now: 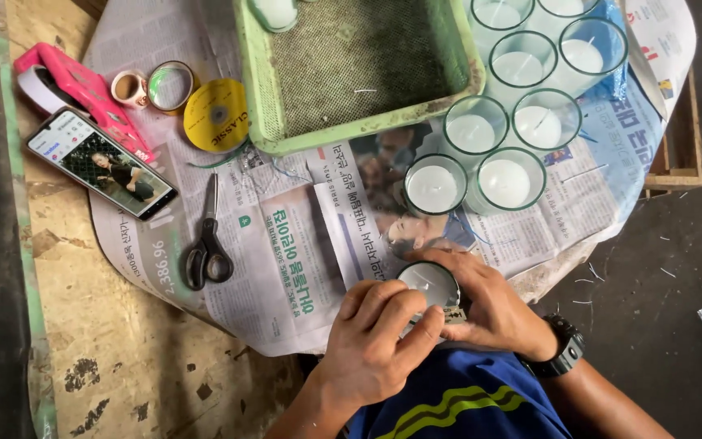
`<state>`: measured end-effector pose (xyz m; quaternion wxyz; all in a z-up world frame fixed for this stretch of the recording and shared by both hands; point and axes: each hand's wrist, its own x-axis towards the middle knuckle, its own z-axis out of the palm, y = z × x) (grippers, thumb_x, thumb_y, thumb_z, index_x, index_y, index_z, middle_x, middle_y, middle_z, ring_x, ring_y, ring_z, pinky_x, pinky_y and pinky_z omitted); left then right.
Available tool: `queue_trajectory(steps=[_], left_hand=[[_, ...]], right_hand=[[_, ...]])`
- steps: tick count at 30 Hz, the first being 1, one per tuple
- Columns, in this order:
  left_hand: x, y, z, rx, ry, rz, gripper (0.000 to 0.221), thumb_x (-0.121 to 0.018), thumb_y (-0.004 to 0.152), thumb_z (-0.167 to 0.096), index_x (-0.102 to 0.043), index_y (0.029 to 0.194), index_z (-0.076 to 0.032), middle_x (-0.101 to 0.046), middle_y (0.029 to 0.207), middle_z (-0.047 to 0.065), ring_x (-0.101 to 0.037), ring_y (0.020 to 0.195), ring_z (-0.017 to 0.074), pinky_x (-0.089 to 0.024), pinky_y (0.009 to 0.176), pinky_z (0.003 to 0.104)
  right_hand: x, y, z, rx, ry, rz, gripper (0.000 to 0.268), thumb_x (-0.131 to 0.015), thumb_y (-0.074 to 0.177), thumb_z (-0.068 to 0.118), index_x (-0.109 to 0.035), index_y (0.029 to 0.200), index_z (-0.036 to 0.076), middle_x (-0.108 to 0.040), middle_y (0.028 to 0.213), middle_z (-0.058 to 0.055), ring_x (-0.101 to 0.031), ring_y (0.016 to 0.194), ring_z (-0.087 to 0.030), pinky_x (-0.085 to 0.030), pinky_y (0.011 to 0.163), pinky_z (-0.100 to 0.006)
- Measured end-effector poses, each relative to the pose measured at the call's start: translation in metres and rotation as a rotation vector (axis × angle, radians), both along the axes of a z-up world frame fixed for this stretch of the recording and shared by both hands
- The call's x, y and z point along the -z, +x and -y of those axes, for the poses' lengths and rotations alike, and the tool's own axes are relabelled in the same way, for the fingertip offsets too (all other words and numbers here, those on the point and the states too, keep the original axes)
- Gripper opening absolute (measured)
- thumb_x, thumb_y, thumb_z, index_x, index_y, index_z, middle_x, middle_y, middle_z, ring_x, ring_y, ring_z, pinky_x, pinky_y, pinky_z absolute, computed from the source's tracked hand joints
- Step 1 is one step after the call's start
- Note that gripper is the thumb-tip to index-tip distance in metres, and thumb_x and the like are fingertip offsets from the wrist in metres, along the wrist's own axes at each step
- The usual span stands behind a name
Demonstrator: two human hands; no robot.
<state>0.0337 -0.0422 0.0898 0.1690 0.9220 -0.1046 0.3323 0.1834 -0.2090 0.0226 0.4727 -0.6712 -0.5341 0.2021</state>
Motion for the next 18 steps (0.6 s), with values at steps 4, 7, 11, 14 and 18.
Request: queue_trajectory(steps=[4,7,11,14,18], left_hand=[[-0.003,0.005,-0.001,0.0,0.001,-0.016,0.018,-0.054,0.111,-0.007,-0.071,0.104,-0.008,-0.064,0.105,0.009,-0.068,0.098,0.0295,-0.051,0.084,0.044],[-0.006,0.008,-0.002,0.0,0.056,0.019,0.014,-0.06,0.108,-0.005,-0.072,0.1,-0.006,-0.064,0.103,0.009,-0.067,0.097,0.0287,-0.052,0.086,0.043],[-0.008,0.006,-0.001,0.003,0.089,0.019,0.009,-0.065,0.107,-0.006,-0.071,0.1,-0.008,-0.064,0.104,0.007,-0.068,0.099,0.0263,-0.052,0.089,0.041],[-0.008,0.012,0.0,0.0,0.098,0.025,0.012,-0.061,0.108,-0.007,-0.071,0.101,-0.008,-0.065,0.105,0.009,-0.068,0.1,0.0269,-0.053,0.089,0.041],[-0.009,0.016,0.0,-0.006,0.087,0.022,0.015,-0.058,0.109,-0.007,-0.071,0.102,-0.007,-0.066,0.107,0.01,-0.068,0.101,0.0295,-0.055,0.089,0.043]], right_hand=[[0.003,0.003,0.0,-0.017,-0.019,0.007,0.094,-0.055,0.095,0.075,-0.049,0.156,0.004,-0.062,0.156,-0.017,-0.053,0.151,-0.038,-0.042,0.123,-0.054],[0.002,0.004,-0.001,-0.022,-0.007,0.008,0.094,-0.052,0.095,0.078,-0.051,0.154,0.004,-0.063,0.153,-0.016,-0.054,0.15,-0.037,-0.042,0.123,-0.053],[-0.001,0.003,-0.003,-0.015,-0.008,-0.006,0.088,-0.057,0.095,0.072,-0.053,0.152,0.005,-0.066,0.152,-0.014,-0.056,0.148,-0.036,-0.043,0.122,-0.053],[0.0,0.004,-0.003,-0.01,-0.004,0.002,0.081,-0.063,0.097,0.064,-0.053,0.152,0.006,-0.065,0.152,-0.014,-0.058,0.147,-0.036,-0.045,0.122,-0.053],[0.001,0.004,-0.004,-0.023,0.047,0.025,0.084,-0.061,0.098,0.065,-0.05,0.154,0.003,-0.064,0.154,-0.018,-0.059,0.147,-0.039,-0.046,0.124,-0.056]])
